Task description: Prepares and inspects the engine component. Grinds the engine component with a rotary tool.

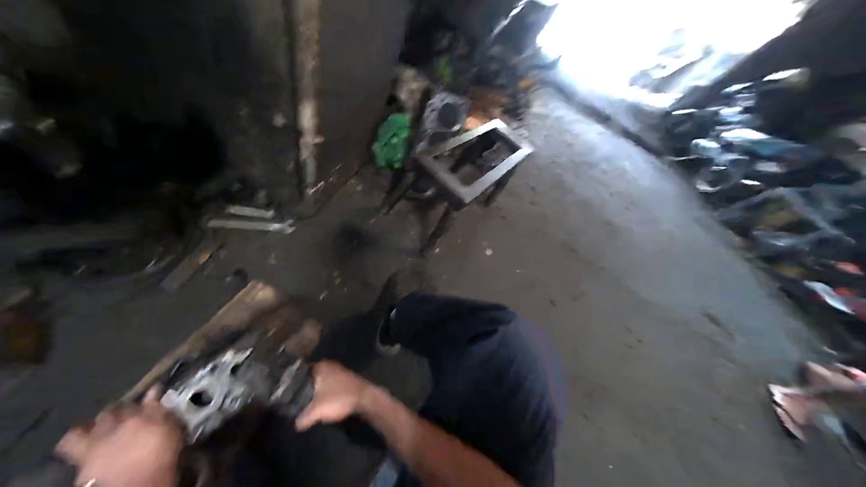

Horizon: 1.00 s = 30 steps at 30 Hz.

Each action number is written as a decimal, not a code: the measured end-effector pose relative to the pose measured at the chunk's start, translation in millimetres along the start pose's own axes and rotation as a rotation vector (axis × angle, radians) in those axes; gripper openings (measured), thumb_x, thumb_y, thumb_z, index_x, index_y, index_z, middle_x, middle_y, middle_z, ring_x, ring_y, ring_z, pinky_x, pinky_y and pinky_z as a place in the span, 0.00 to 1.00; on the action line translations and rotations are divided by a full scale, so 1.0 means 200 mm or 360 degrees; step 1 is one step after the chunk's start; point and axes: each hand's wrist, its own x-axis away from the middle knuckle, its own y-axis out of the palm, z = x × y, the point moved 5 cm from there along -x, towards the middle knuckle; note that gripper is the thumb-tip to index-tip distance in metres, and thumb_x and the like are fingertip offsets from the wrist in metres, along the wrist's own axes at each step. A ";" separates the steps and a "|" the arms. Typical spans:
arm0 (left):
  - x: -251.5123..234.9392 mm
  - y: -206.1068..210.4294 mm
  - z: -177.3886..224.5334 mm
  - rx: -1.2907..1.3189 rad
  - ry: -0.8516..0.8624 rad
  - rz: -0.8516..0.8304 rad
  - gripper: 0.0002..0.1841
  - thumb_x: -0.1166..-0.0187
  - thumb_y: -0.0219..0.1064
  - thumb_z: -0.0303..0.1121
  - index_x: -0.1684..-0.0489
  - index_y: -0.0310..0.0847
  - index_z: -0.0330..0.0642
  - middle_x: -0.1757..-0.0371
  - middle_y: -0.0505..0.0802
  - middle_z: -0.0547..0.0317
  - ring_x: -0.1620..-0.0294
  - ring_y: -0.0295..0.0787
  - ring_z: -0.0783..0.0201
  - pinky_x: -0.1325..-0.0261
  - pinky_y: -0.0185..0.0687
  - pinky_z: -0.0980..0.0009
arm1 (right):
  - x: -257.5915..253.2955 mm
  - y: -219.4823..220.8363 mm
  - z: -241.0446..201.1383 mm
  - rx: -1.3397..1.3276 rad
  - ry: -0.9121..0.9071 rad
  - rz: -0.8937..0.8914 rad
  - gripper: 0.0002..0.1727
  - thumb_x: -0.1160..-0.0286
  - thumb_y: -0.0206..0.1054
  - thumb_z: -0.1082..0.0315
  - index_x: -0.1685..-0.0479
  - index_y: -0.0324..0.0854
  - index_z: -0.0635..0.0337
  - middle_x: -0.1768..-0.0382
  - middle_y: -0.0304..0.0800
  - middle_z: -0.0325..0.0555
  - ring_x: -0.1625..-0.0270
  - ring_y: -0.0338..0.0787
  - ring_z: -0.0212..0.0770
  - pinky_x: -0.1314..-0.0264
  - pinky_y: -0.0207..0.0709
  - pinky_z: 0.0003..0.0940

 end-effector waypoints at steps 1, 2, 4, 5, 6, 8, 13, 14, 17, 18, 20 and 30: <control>0.03 -0.04 0.02 0.0018 0.0010 -0.0006 0.33 0.05 0.44 0.52 0.33 0.82 0.28 0.27 0.83 0.26 0.20 0.70 0.22 0.26 0.66 0.24 | 0.01 0.01 -0.01 0.0003 -0.0008 -0.0010 0.34 0.53 0.88 0.66 0.39 0.84 0.63 0.47 0.93 0.54 0.42 0.92 0.48 0.35 0.85 0.56; 0.04 -0.08 0.04 -0.0003 0.0000 -0.0028 0.30 0.05 0.47 0.48 0.33 0.81 0.27 0.27 0.83 0.26 0.19 0.69 0.21 0.26 0.66 0.24 | 0.00 0.02 -0.02 0.0002 0.0003 -0.0025 0.34 0.53 0.88 0.67 0.38 0.84 0.62 0.46 0.93 0.52 0.41 0.92 0.45 0.34 0.85 0.53; 0.02 -0.09 0.06 -0.0012 -0.0074 -0.0030 0.26 0.07 0.51 0.44 0.37 0.85 0.29 0.30 0.86 0.30 0.22 0.74 0.25 0.30 0.75 0.29 | -0.01 0.03 -0.02 0.0009 0.0036 -0.0020 0.36 0.55 0.87 0.67 0.36 0.83 0.59 0.44 0.93 0.47 0.40 0.91 0.40 0.33 0.86 0.48; 0.01 -0.06 0.03 0.0018 -0.0146 -0.0043 0.27 0.07 0.51 0.47 0.38 0.86 0.30 0.29 0.86 0.32 0.21 0.74 0.27 0.32 0.78 0.31 | -0.02 0.03 -0.02 0.0012 0.0049 -0.0009 0.36 0.56 0.87 0.66 0.36 0.83 0.59 0.45 0.93 0.46 0.41 0.91 0.39 0.34 0.86 0.46; 0.00 -0.01 -0.01 0.0045 -0.0197 -0.0048 0.28 0.07 0.50 0.50 0.38 0.87 0.33 0.29 0.86 0.35 0.20 0.73 0.29 0.32 0.78 0.31 | -0.03 0.04 -0.01 0.0024 0.0052 0.0004 0.37 0.58 0.87 0.66 0.37 0.83 0.59 0.46 0.93 0.45 0.42 0.91 0.37 0.35 0.86 0.45; -0.01 0.03 -0.05 0.0035 -0.0181 -0.0013 0.30 0.07 0.49 0.53 0.42 0.88 0.35 0.32 0.88 0.38 0.22 0.75 0.31 0.38 0.81 0.32 | -0.05 0.05 0.00 0.0060 0.0080 0.0011 0.38 0.60 0.87 0.64 0.38 0.83 0.60 0.47 0.93 0.45 0.43 0.92 0.37 0.36 0.87 0.44; -0.03 0.03 -0.06 0.0012 -0.0104 0.0081 0.29 0.07 0.50 0.52 0.50 0.89 0.34 0.40 0.91 0.39 0.27 0.80 0.33 0.47 0.86 0.37 | -0.02 0.00 -0.02 0.0106 0.0098 -0.0016 0.36 0.61 0.87 0.64 0.40 0.83 0.59 0.50 0.93 0.45 0.45 0.92 0.36 0.39 0.87 0.41; -0.03 0.03 -0.07 0.0010 -0.0105 0.0085 0.29 0.07 0.50 0.52 0.50 0.89 0.34 0.40 0.91 0.40 0.27 0.80 0.34 0.47 0.86 0.38 | -0.02 -0.01 -0.02 0.0092 0.0090 -0.0018 0.35 0.61 0.87 0.65 0.42 0.83 0.59 0.51 0.93 0.43 0.47 0.92 0.35 0.40 0.88 0.40; -0.04 0.03 -0.07 0.0023 -0.0109 0.0088 0.29 0.07 0.50 0.52 0.50 0.89 0.34 0.40 0.90 0.40 0.27 0.80 0.34 0.45 0.85 0.39 | -0.02 -0.01 -0.01 0.0090 0.0089 -0.0036 0.32 0.61 0.86 0.65 0.46 0.85 0.58 0.54 0.94 0.41 0.49 0.92 0.33 0.42 0.88 0.39; -0.03 0.03 -0.07 0.0037 -0.0096 0.0104 0.28 0.07 0.51 0.51 0.51 0.89 0.33 0.41 0.91 0.38 0.28 0.80 0.33 0.46 0.85 0.39 | -0.02 0.00 0.00 0.0089 0.0090 -0.0033 0.31 0.62 0.85 0.65 0.47 0.85 0.57 0.55 0.94 0.41 0.50 0.92 0.33 0.43 0.88 0.39; -0.03 0.02 -0.06 0.0022 -0.0085 0.0134 0.28 0.07 0.51 0.51 0.53 0.89 0.33 0.43 0.91 0.39 0.29 0.81 0.34 0.47 0.86 0.40 | -0.04 0.03 0.01 0.0075 0.0098 -0.0033 0.31 0.61 0.85 0.65 0.47 0.85 0.56 0.55 0.94 0.40 0.50 0.92 0.33 0.44 0.88 0.39; -0.03 0.03 -0.06 -0.0024 -0.0115 0.0076 0.28 0.07 0.51 0.51 0.51 0.88 0.33 0.40 0.90 0.40 0.28 0.80 0.35 0.47 0.86 0.41 | -0.10 0.13 0.11 -0.0084 0.0133 0.0033 0.32 0.60 0.85 0.68 0.45 0.84 0.59 0.54 0.94 0.43 0.49 0.93 0.35 0.43 0.88 0.39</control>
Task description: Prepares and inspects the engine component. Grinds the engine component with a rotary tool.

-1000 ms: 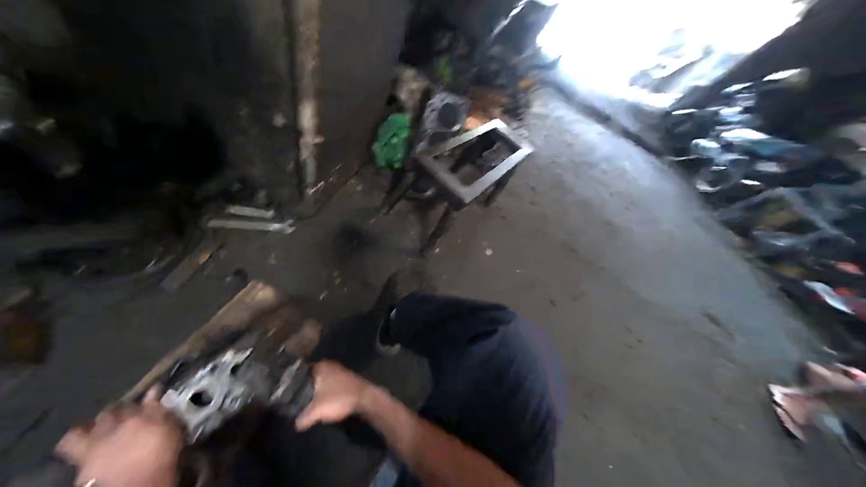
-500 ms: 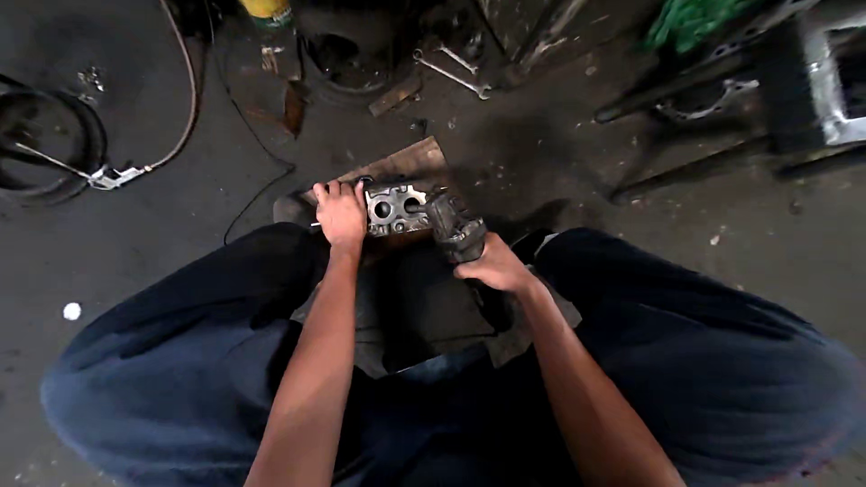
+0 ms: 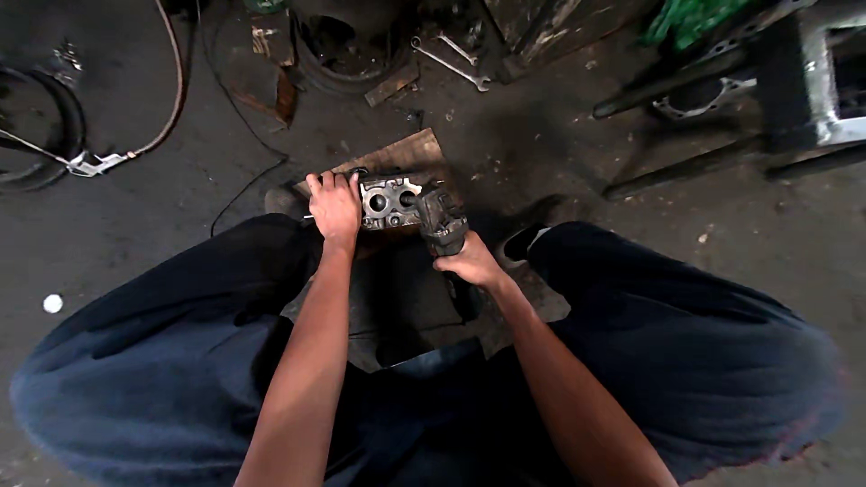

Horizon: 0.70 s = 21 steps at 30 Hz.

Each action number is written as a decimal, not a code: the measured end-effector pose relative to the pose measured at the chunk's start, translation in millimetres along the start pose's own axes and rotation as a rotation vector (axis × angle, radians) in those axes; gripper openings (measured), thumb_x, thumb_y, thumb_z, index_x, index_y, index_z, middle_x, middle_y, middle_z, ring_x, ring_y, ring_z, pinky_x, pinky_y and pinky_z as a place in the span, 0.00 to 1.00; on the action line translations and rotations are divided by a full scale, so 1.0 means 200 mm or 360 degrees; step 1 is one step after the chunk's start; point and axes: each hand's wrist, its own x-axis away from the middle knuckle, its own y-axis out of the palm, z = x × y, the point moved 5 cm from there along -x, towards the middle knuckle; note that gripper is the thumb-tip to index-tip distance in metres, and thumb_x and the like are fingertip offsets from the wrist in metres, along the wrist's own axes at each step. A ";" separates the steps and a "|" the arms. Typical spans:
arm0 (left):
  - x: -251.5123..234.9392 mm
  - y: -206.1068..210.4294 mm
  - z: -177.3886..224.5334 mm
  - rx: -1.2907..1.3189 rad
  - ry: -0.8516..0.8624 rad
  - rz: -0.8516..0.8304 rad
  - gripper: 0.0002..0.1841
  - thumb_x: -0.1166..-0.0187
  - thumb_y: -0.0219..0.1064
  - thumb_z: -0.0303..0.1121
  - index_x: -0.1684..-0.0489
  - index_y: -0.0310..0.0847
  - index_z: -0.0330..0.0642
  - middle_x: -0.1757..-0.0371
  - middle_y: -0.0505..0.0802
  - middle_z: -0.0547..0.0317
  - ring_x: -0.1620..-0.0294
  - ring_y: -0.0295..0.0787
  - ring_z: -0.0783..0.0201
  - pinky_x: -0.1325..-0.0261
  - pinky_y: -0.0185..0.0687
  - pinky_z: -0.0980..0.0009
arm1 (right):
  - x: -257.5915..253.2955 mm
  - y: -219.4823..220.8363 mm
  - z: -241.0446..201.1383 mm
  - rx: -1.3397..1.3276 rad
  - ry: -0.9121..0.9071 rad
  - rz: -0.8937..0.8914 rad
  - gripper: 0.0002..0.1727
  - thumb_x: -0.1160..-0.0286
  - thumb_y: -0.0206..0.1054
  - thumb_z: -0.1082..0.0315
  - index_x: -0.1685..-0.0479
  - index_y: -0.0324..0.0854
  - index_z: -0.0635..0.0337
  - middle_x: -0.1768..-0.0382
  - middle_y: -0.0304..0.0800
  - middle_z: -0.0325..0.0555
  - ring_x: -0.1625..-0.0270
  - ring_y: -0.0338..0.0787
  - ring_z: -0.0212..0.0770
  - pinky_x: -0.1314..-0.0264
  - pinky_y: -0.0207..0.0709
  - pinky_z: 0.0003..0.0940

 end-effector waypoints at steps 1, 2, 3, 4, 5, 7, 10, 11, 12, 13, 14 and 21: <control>-0.01 0.00 0.00 0.0000 0.0002 -0.0008 0.28 0.07 0.51 0.51 0.50 0.88 0.33 0.40 0.90 0.40 0.27 0.80 0.35 0.47 0.86 0.41 | 0.00 0.00 0.00 -0.0010 -0.0018 0.0004 0.32 0.60 0.85 0.68 0.45 0.84 0.59 0.54 0.94 0.43 0.50 0.93 0.34 0.43 0.89 0.39; -0.01 -0.01 0.00 0.0007 0.0006 -0.0011 0.28 0.07 0.51 0.51 0.50 0.88 0.33 0.40 0.90 0.40 0.27 0.80 0.35 0.47 0.86 0.41 | 0.00 0.01 -0.01 -0.0017 -0.0031 0.0005 0.31 0.60 0.85 0.69 0.45 0.84 0.59 0.54 0.94 0.43 0.50 0.93 0.34 0.43 0.89 0.38; -0.02 -0.01 0.00 0.0008 0.0005 -0.0019 0.28 0.07 0.51 0.51 0.50 0.88 0.33 0.40 0.90 0.40 0.27 0.80 0.35 0.47 0.86 0.41 | -0.01 0.01 -0.01 -0.0025 -0.0031 0.0007 0.31 0.60 0.85 0.69 0.45 0.84 0.59 0.54 0.94 0.43 0.50 0.93 0.33 0.43 0.89 0.38; -0.02 -0.01 0.00 0.0010 0.0004 -0.0024 0.28 0.07 0.51 0.52 0.50 0.88 0.33 0.40 0.90 0.40 0.27 0.80 0.35 0.47 0.86 0.41 | -0.01 0.01 -0.01 -0.0025 -0.0020 0.0005 0.31 0.59 0.85 0.69 0.45 0.84 0.59 0.54 0.94 0.43 0.50 0.93 0.34 0.43 0.89 0.38; -0.03 0.00 0.00 0.0011 0.0005 -0.0024 0.29 0.07 0.50 0.52 0.50 0.88 0.33 0.40 0.90 0.40 0.27 0.80 0.35 0.46 0.85 0.41 | -0.01 0.01 -0.01 -0.0018 -0.0007 0.0006 0.31 0.59 0.85 0.68 0.45 0.84 0.59 0.55 0.94 0.43 0.50 0.93 0.34 0.43 0.89 0.38; -0.03 0.00 0.00 0.0027 0.0013 -0.0018 0.29 0.07 0.50 0.52 0.51 0.88 0.32 0.40 0.90 0.39 0.27 0.80 0.35 0.46 0.85 0.40 | -0.02 0.02 -0.02 -0.0006 0.0002 0.0010 0.31 0.59 0.85 0.68 0.46 0.85 0.59 0.56 0.94 0.44 0.50 0.93 0.35 0.44 0.89 0.40; -0.03 0.00 0.00 0.0020 0.0009 -0.0029 0.29 0.07 0.50 0.52 0.52 0.88 0.33 0.41 0.90 0.40 0.28 0.80 0.36 0.46 0.85 0.41 | -0.04 0.03 -0.03 0.0034 0.0004 0.0026 0.30 0.60 0.85 0.66 0.47 0.85 0.57 0.57 0.94 0.43 0.52 0.93 0.35 0.46 0.89 0.41; -0.03 0.00 0.00 0.0023 0.0009 -0.0028 0.29 0.07 0.50 0.52 0.52 0.88 0.33 0.41 0.90 0.40 0.28 0.80 0.36 0.46 0.85 0.41 | -0.04 0.04 -0.03 0.0039 0.0004 0.0028 0.30 0.59 0.85 0.66 0.47 0.85 0.58 0.57 0.94 0.43 0.52 0.93 0.36 0.46 0.89 0.41; -0.03 0.00 -0.01 0.0021 0.0006 -0.0025 0.29 0.07 0.50 0.52 0.52 0.88 0.33 0.41 0.90 0.40 0.28 0.80 0.36 0.45 0.85 0.41 | -0.05 0.04 -0.03 0.0032 0.0002 0.0032 0.30 0.59 0.85 0.67 0.47 0.85 0.58 0.57 0.94 0.43 0.52 0.93 0.36 0.46 0.89 0.41; -0.03 0.00 -0.01 0.0021 0.0005 -0.0015 0.29 0.07 0.50 0.52 0.52 0.88 0.34 0.41 0.90 0.41 0.28 0.81 0.36 0.45 0.85 0.42 | -0.05 0.05 -0.03 0.0021 -0.0003 0.0032 0.30 0.58 0.85 0.68 0.46 0.85 0.58 0.57 0.94 0.44 0.52 0.93 0.36 0.46 0.89 0.41; -0.03 0.00 -0.01 0.0027 0.0009 -0.0003 0.28 0.07 0.51 0.52 0.52 0.88 0.34 0.41 0.90 0.41 0.28 0.81 0.36 0.45 0.85 0.42 | -0.06 0.05 -0.03 0.0014 -0.0007 0.0030 0.30 0.58 0.85 0.68 0.47 0.85 0.58 0.57 0.94 0.43 0.52 0.93 0.35 0.46 0.89 0.40; -0.04 0.00 -0.01 0.0056 -0.0006 -0.0059 0.28 0.07 0.51 0.52 0.49 0.89 0.34 0.39 0.90 0.40 0.27 0.79 0.34 0.44 0.84 0.39 | -0.05 0.02 -0.04 0.0001 -0.0024 -0.0014 0.26 0.55 0.85 0.71 0.49 0.86 0.59 0.58 0.94 0.43 0.52 0.93 0.36 0.46 0.89 0.40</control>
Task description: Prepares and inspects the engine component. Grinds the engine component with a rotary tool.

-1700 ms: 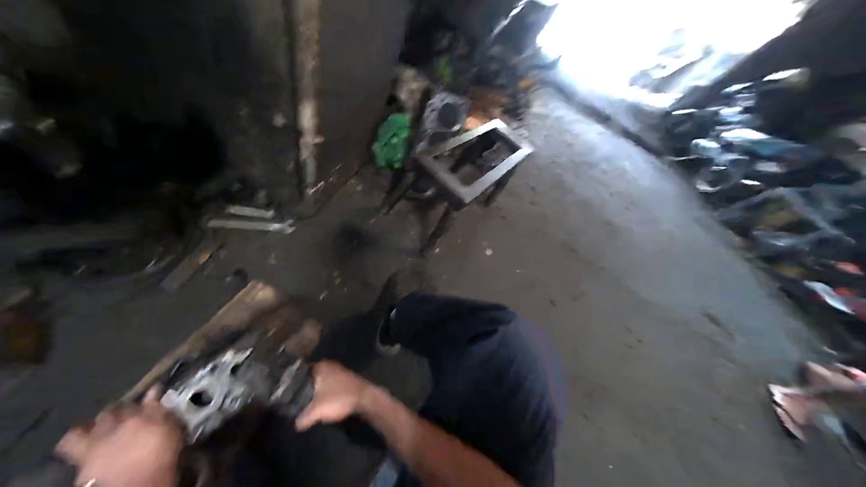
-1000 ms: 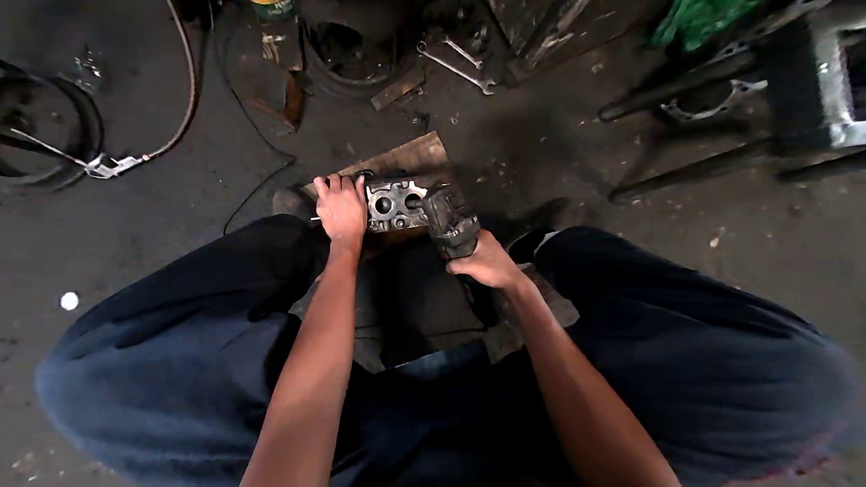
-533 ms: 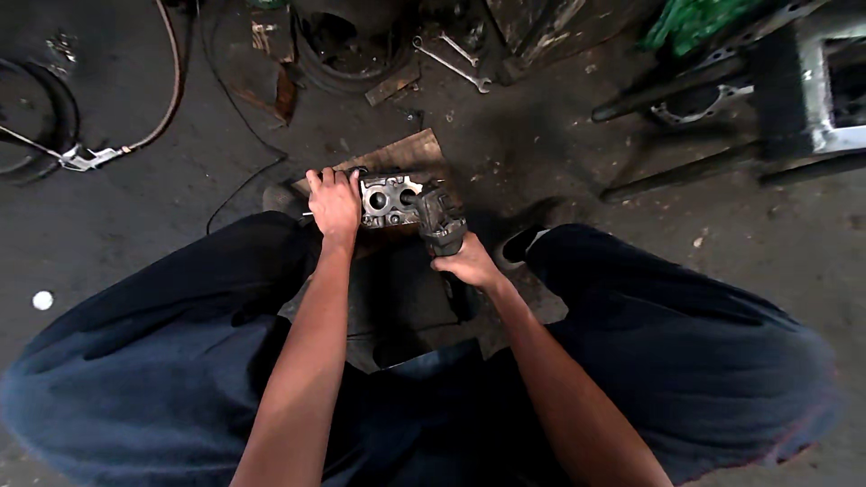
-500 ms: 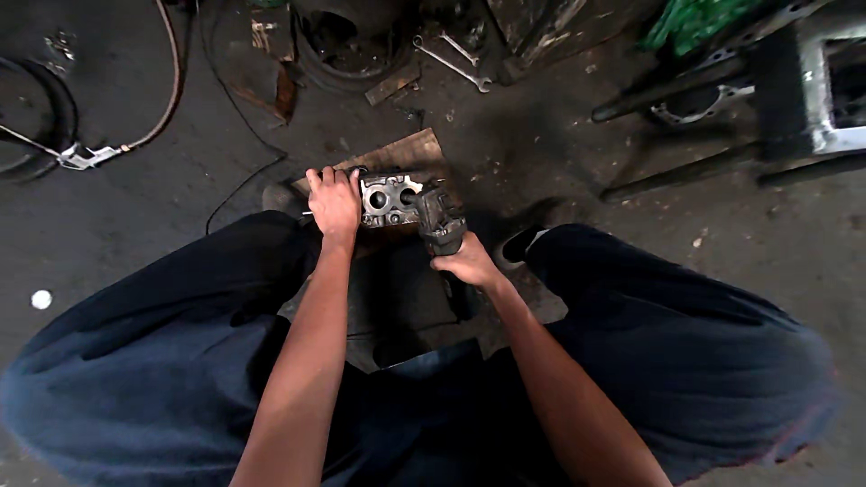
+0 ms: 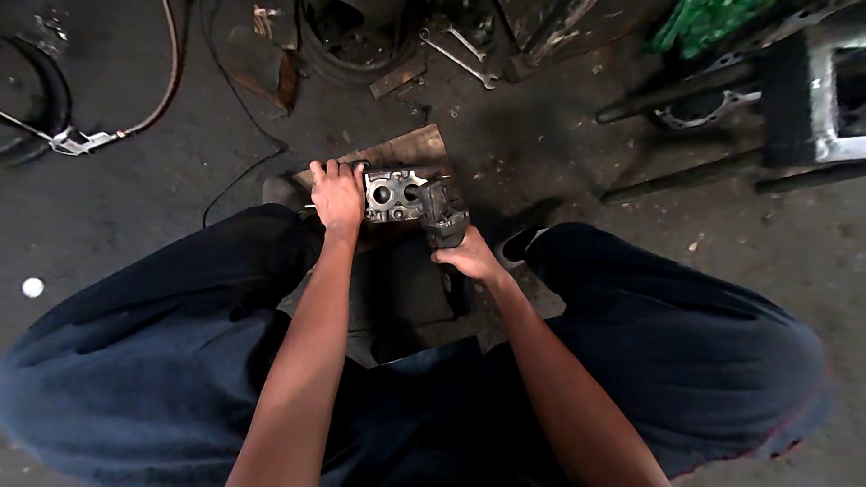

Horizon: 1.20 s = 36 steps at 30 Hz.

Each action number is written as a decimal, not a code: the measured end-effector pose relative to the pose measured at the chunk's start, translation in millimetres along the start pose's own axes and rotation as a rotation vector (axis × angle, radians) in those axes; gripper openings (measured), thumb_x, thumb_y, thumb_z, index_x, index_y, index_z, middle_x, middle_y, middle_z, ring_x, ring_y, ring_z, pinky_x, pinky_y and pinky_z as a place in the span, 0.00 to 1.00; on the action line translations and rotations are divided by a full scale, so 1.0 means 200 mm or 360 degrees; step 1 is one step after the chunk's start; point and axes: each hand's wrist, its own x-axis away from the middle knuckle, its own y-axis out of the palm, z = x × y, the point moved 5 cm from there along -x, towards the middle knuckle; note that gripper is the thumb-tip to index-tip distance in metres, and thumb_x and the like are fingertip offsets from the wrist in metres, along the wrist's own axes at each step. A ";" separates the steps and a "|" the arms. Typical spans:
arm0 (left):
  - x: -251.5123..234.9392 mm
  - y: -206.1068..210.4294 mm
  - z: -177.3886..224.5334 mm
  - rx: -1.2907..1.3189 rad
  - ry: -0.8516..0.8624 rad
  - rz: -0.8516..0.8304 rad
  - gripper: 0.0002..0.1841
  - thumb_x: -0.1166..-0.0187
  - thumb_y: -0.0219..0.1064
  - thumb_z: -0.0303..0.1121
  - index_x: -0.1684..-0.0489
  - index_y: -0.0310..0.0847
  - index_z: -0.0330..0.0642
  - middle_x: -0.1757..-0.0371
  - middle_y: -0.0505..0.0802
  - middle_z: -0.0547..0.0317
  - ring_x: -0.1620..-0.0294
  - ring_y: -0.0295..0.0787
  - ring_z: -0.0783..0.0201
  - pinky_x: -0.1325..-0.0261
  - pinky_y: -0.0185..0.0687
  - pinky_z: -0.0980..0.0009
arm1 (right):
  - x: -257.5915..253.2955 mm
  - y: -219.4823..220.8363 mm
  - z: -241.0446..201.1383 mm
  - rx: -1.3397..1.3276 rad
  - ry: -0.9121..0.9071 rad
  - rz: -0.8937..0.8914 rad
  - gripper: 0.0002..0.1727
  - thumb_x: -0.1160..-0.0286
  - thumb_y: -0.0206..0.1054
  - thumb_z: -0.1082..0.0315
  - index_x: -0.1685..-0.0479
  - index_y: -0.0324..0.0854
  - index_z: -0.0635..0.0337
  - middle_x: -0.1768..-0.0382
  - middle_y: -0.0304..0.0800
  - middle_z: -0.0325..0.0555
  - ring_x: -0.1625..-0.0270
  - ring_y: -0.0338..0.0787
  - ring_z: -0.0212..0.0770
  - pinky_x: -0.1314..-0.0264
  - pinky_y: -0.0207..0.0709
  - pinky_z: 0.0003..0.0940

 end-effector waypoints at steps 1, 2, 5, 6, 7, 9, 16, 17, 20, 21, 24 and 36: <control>0.00 0.00 0.00 -0.0008 0.0003 0.0013 0.29 0.07 0.51 0.52 0.50 0.89 0.34 0.39 0.90 0.41 0.27 0.80 0.35 0.45 0.85 0.40 | 0.01 -0.01 -0.01 -0.0013 -0.0007 -0.0005 0.25 0.56 0.84 0.71 0.50 0.87 0.58 0.58 0.94 0.43 0.53 0.93 0.35 0.47 0.89 0.39; 0.00 0.00 0.00 -0.0013 0.0004 0.0014 0.29 0.07 0.50 0.52 0.50 0.89 0.34 0.39 0.90 0.41 0.27 0.80 0.35 0.45 0.85 0.40 | 0.01 -0.02 -0.01 -0.0018 -0.0005 -0.0007 0.25 0.56 0.84 0.71 0.51 0.87 0.58 0.59 0.94 0.42 0.54 0.93 0.35 0.48 0.89 0.39; 0.00 0.00 0.00 -0.0021 0.0007 0.0011 0.28 0.07 0.50 0.52 0.50 0.89 0.34 0.39 0.90 0.41 0.27 0.80 0.35 0.45 0.85 0.40 | 0.03 -0.07 -0.01 -0.0032 -0.0019 -0.0025 0.23 0.59 0.83 0.70 0.55 0.88 0.57 0.61 0.94 0.41 0.56 0.93 0.34 0.50 0.89 0.39; 0.00 0.00 0.00 -0.0031 0.0006 0.0013 0.28 0.07 0.50 0.52 0.50 0.89 0.34 0.39 0.90 0.41 0.27 0.80 0.35 0.45 0.85 0.41 | 0.04 -0.08 -0.01 -0.0047 -0.0024 -0.0035 0.24 0.59 0.83 0.69 0.54 0.88 0.57 0.61 0.94 0.41 0.56 0.93 0.35 0.50 0.89 0.39; 0.01 0.01 0.00 -0.0044 0.0008 0.0019 0.28 0.07 0.50 0.52 0.50 0.89 0.35 0.39 0.90 0.41 0.27 0.80 0.36 0.44 0.85 0.42 | 0.04 -0.09 0.00 -0.0052 -0.0024 -0.0043 0.24 0.60 0.83 0.68 0.54 0.88 0.56 0.61 0.94 0.41 0.56 0.93 0.35 0.50 0.89 0.40; 0.01 0.01 0.00 -0.0054 0.0012 0.0035 0.28 0.06 0.50 0.51 0.50 0.89 0.34 0.40 0.90 0.41 0.27 0.80 0.37 0.44 0.85 0.42 | 0.06 -0.10 0.01 -0.0057 -0.0034 -0.0051 0.24 0.60 0.84 0.68 0.54 0.89 0.56 0.61 0.95 0.41 0.56 0.94 0.35 0.50 0.90 0.39; 0.03 0.01 0.00 -0.0063 0.0008 0.0044 0.28 0.06 0.49 0.52 0.49 0.88 0.35 0.40 0.90 0.41 0.27 0.80 0.36 0.46 0.85 0.41 | 0.15 -0.15 -0.03 0.0048 -0.0026 -0.0045 0.25 0.62 0.84 0.66 0.54 0.88 0.54 0.60 0.95 0.37 0.55 0.93 0.32 0.49 0.89 0.37; 0.03 0.01 0.00 -0.0061 0.0003 0.0036 0.29 0.06 0.49 0.52 0.49 0.88 0.34 0.39 0.90 0.41 0.27 0.80 0.35 0.46 0.85 0.41 | 0.16 -0.16 -0.04 0.0064 -0.0037 -0.0041 0.25 0.62 0.84 0.66 0.55 0.88 0.53 0.61 0.95 0.37 0.55 0.93 0.31 0.50 0.89 0.36; 0.03 0.01 0.00 -0.0067 -0.0003 0.0036 0.29 0.06 0.48 0.53 0.50 0.88 0.35 0.40 0.90 0.41 0.27 0.80 0.36 0.46 0.85 0.42 | 0.18 -0.17 -0.06 0.0137 -0.0030 -0.0017 0.25 0.62 0.84 0.64 0.54 0.88 0.52 0.61 0.95 0.36 0.55 0.93 0.30 0.50 0.89 0.35; 0.03 0.01 0.00 -0.0062 0.0000 0.0041 0.29 0.06 0.48 0.52 0.50 0.88 0.34 0.40 0.90 0.41 0.27 0.80 0.36 0.46 0.85 0.42 | 0.19 -0.17 -0.07 0.0181 -0.0017 0.0005 0.26 0.63 0.84 0.63 0.54 0.88 0.53 0.61 0.95 0.36 0.55 0.93 0.30 0.49 0.89 0.36; 0.02 0.01 0.00 -0.0042 -0.0002 0.0037 0.29 0.06 0.49 0.52 0.50 0.88 0.34 0.40 0.90 0.41 0.28 0.80 0.36 0.46 0.85 0.42 | 0.20 -0.15 -0.10 0.0362 0.0063 0.0061 0.29 0.62 0.85 0.59 0.51 0.86 0.54 0.61 0.93 0.41 0.55 0.93 0.36 0.49 0.88 0.46; 0.03 0.01 0.00 -0.0028 -0.0002 0.0031 0.28 0.07 0.50 0.52 0.50 0.88 0.34 0.40 0.90 0.42 0.27 0.80 0.37 0.45 0.85 0.42 | 0.18 -0.09 -0.15 0.0534 0.0157 0.0112 0.31 0.59 0.85 0.56 0.47 0.84 0.52 0.61 0.92 0.45 0.55 0.92 0.43 0.51 0.85 0.54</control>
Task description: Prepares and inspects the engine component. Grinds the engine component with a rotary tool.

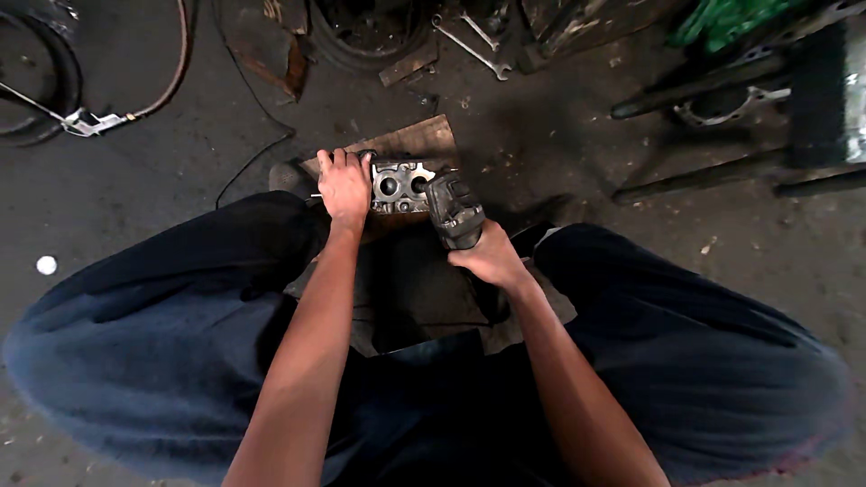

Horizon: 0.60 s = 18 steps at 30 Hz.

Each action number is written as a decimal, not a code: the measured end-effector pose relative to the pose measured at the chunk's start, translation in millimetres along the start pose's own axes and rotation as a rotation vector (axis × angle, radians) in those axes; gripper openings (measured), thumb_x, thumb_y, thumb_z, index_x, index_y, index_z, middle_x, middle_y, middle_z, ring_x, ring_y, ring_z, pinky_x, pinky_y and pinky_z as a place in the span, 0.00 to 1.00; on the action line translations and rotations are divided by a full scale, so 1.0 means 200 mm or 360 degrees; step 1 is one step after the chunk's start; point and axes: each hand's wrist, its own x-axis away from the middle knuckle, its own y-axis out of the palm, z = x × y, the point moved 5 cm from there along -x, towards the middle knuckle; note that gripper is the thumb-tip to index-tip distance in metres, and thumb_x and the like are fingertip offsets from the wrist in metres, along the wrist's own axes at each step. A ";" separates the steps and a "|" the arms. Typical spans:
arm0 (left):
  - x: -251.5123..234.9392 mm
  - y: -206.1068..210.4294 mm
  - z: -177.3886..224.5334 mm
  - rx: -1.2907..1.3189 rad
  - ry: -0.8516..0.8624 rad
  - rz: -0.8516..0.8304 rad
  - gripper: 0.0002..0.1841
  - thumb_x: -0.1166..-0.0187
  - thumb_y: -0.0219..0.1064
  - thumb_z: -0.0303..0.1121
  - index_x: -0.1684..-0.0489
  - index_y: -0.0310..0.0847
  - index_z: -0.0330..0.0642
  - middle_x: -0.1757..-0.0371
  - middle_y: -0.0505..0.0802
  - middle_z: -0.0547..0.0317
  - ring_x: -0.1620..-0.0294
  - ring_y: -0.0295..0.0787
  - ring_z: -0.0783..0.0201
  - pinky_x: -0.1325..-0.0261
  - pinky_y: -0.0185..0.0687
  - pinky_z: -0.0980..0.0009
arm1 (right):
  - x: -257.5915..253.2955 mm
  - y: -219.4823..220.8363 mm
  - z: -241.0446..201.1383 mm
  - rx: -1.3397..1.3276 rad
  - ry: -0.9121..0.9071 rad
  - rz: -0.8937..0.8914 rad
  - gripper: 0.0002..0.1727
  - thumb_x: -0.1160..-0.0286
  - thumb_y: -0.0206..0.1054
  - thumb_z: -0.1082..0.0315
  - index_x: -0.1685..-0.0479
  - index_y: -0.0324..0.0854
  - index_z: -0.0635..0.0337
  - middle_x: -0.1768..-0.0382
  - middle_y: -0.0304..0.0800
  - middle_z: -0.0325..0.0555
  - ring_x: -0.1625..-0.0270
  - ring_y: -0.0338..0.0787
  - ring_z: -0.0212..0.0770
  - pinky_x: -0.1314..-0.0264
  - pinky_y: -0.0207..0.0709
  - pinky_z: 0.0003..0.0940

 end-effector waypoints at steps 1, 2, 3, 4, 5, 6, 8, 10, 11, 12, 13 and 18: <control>0.00 0.00 0.00 -0.0005 0.0001 0.0007 0.29 0.07 0.50 0.52 0.50 0.88 0.34 0.40 0.90 0.42 0.27 0.80 0.37 0.45 0.85 0.42 | 0.00 0.01 -0.01 0.0026 0.0007 -0.0005 0.32 0.58 0.85 0.56 0.45 0.83 0.52 0.59 0.92 0.46 0.53 0.92 0.44 0.50 0.85 0.55; 0.00 0.00 0.00 -0.0009 0.0007 0.0022 0.29 0.07 0.50 0.53 0.51 0.88 0.34 0.40 0.90 0.42 0.28 0.81 0.36 0.45 0.85 0.43 | -0.01 0.01 -0.01 0.0043 0.0012 -0.0007 0.34 0.57 0.86 0.56 0.43 0.83 0.53 0.58 0.92 0.47 0.52 0.92 0.45 0.48 0.84 0.57; 0.00 0.00 0.00 -0.0010 0.0011 0.0032 0.29 0.07 0.50 0.53 0.51 0.89 0.34 0.41 0.90 0.42 0.28 0.81 0.36 0.45 0.85 0.43 | -0.01 0.01 -0.02 0.0055 0.0019 -0.0003 0.34 0.57 0.86 0.56 0.43 0.83 0.54 0.57 0.92 0.48 0.51 0.92 0.47 0.48 0.84 0.57; 0.00 0.00 0.00 -0.0013 0.0012 0.0038 0.29 0.07 0.50 0.53 0.51 0.89 0.34 0.41 0.90 0.42 0.28 0.81 0.36 0.45 0.85 0.43 | -0.01 0.02 -0.02 0.0062 0.0026 -0.0001 0.34 0.56 0.86 0.55 0.43 0.82 0.54 0.57 0.92 0.48 0.51 0.92 0.47 0.48 0.84 0.57; 0.00 0.00 0.00 -0.0013 0.0007 0.0032 0.29 0.07 0.50 0.53 0.51 0.88 0.35 0.41 0.90 0.42 0.28 0.81 0.37 0.45 0.85 0.43 | -0.01 0.02 -0.02 0.0067 0.0035 -0.0001 0.34 0.56 0.86 0.55 0.42 0.82 0.53 0.57 0.92 0.48 0.51 0.92 0.47 0.48 0.84 0.57; 0.00 0.00 0.00 -0.0009 0.0006 0.0019 0.29 0.07 0.50 0.53 0.51 0.88 0.34 0.41 0.90 0.41 0.28 0.81 0.36 0.45 0.85 0.43 | -0.01 0.02 -0.02 0.0070 0.0048 -0.0003 0.34 0.57 0.86 0.55 0.42 0.82 0.53 0.57 0.91 0.48 0.51 0.92 0.47 0.48 0.84 0.58; -0.01 0.00 0.00 -0.0012 -0.0001 -0.0004 0.29 0.07 0.50 0.53 0.50 0.88 0.34 0.40 0.90 0.42 0.27 0.80 0.37 0.43 0.85 0.43 | 0.00 0.01 -0.02 0.0076 0.0056 -0.0004 0.34 0.57 0.85 0.55 0.42 0.82 0.52 0.58 0.91 0.48 0.52 0.92 0.47 0.49 0.84 0.58; 0.00 0.00 0.00 -0.0028 -0.0001 0.0001 0.29 0.07 0.50 0.53 0.50 0.89 0.35 0.40 0.90 0.43 0.26 0.80 0.37 0.43 0.85 0.43 | 0.02 -0.01 -0.02 0.0044 0.0026 -0.0007 0.33 0.58 0.85 0.55 0.44 0.83 0.53 0.59 0.91 0.46 0.54 0.92 0.45 0.51 0.85 0.56; 0.00 0.00 0.00 -0.0028 0.0002 0.0009 0.29 0.07 0.50 0.53 0.50 0.89 0.35 0.40 0.90 0.43 0.26 0.80 0.37 0.43 0.85 0.43 | 0.03 -0.02 -0.02 0.0022 0.0009 -0.0012 0.32 0.59 0.85 0.56 0.46 0.84 0.53 0.60 0.92 0.46 0.54 0.92 0.44 0.51 0.85 0.55; 0.00 0.00 -0.01 -0.0028 0.0001 0.0014 0.29 0.07 0.50 0.53 0.51 0.89 0.35 0.40 0.90 0.43 0.26 0.80 0.37 0.43 0.85 0.44 | 0.04 -0.03 -0.01 0.0004 -0.0006 -0.0014 0.32 0.60 0.85 0.56 0.47 0.84 0.53 0.60 0.92 0.45 0.55 0.92 0.43 0.51 0.86 0.53; 0.00 0.01 -0.01 -0.0032 0.0003 0.0019 0.29 0.07 0.50 0.53 0.52 0.89 0.35 0.40 0.90 0.43 0.26 0.80 0.38 0.43 0.85 0.44 | 0.04 -0.04 -0.01 -0.0009 -0.0014 -0.0019 0.32 0.60 0.86 0.57 0.47 0.84 0.53 0.60 0.92 0.45 0.55 0.92 0.41 0.51 0.86 0.52; -0.01 0.01 -0.01 -0.0048 0.0005 0.0031 0.29 0.07 0.49 0.54 0.53 0.89 0.36 0.41 0.91 0.44 0.27 0.80 0.39 0.44 0.86 0.45 | 0.06 -0.06 0.00 -0.0060 -0.0027 -0.0035 0.31 0.61 0.86 0.58 0.49 0.84 0.53 0.60 0.92 0.42 0.54 0.92 0.38 0.51 0.87 0.47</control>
